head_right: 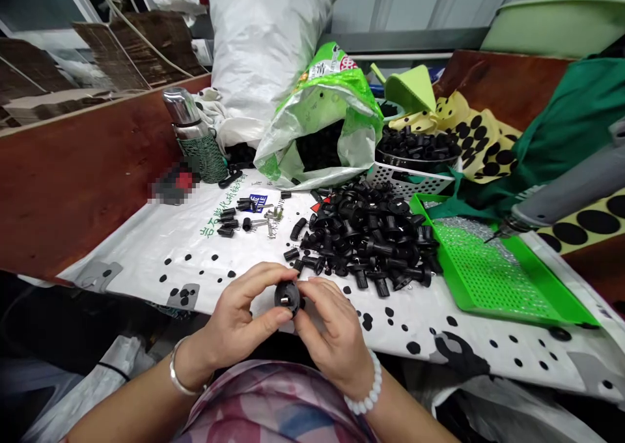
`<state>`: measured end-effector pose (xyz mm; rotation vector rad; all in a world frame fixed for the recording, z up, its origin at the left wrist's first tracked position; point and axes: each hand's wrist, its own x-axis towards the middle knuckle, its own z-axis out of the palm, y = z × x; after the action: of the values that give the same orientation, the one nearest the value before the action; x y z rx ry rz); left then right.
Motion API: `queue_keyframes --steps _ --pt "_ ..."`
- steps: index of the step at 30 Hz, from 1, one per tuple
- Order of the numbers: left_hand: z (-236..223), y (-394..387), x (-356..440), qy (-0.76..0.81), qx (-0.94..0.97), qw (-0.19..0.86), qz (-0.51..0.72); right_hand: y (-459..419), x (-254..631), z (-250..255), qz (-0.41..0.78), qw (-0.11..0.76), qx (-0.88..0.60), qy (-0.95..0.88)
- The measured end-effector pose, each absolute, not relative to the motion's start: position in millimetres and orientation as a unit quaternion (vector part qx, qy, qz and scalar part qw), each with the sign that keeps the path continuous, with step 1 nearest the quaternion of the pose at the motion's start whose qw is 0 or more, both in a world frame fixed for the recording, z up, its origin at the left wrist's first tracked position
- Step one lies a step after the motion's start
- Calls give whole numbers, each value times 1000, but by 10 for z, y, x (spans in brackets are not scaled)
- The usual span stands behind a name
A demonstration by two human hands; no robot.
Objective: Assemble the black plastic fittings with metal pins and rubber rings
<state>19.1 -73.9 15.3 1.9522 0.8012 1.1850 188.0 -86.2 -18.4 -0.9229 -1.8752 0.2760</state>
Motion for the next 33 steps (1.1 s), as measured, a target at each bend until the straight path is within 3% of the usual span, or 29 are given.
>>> queue_keyframes --steps 14,27,33 --pt "263 -748 130 287 809 367 359 -951 1957 -210 153 491 -364 -776" --pt "259 -703 233 293 794 380 373 -977 2090 -145 396 464 -372 -699" --pt "263 -750 296 357 773 336 402 -974 2047 -152 468 471 -365 -653"
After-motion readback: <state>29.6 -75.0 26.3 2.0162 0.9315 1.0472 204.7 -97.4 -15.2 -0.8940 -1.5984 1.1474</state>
